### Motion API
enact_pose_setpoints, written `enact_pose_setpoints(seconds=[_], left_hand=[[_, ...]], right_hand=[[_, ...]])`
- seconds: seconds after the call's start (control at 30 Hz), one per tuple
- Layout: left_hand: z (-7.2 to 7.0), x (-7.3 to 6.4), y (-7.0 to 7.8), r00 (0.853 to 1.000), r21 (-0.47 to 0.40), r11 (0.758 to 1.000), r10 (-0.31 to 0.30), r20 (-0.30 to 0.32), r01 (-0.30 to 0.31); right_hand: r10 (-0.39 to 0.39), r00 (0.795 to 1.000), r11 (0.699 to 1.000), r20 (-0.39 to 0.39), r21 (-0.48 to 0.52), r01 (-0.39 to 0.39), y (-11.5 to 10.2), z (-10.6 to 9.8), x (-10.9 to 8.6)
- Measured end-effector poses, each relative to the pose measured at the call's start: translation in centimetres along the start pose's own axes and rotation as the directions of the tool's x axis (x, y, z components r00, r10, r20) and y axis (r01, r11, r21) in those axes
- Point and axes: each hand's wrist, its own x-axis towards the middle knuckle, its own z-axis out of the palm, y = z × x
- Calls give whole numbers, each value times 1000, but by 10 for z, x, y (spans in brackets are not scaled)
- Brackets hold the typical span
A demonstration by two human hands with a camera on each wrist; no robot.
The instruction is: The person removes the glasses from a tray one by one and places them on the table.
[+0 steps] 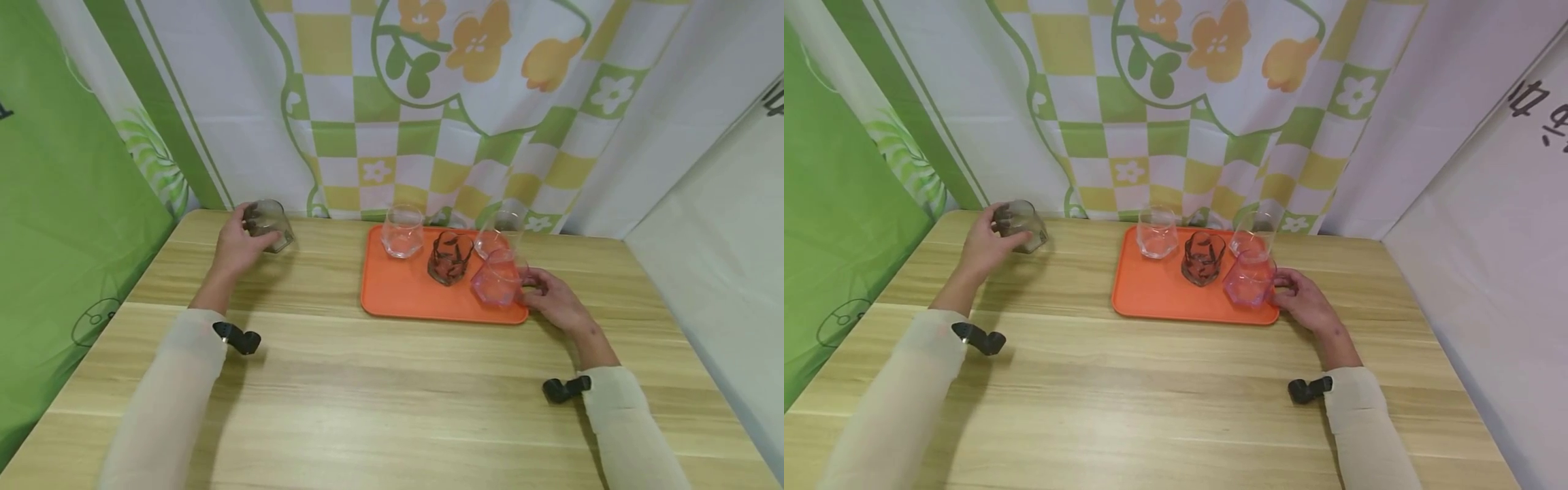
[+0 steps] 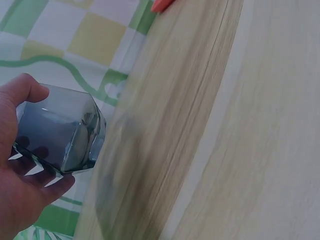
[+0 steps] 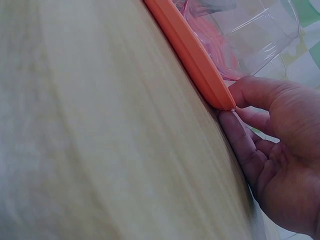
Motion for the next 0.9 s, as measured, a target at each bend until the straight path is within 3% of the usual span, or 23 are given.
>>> enact_pose_setpoints(seconds=[0.27,0.4,0.63,0.9], left_hand=[[-10,6,-11,988,-147,986,-97,-119,79],[-14,9,-11,983,-142,986,-106,-148,85],[-19,11,-16,979,-150,984,-124,-161,100],[-24,10,-24,985,-135,986,-113,-131,96]], right_hand=[[-5,1000,1000,-16,-21,4,-4,1,-3],[-2,1000,1000,-16,-28,1,-5,1,-3],[-9,1000,1000,-6,-14,9,-5,0,-3],[3,1000,1000,-5,-9,-3,-4,-1,-1]])
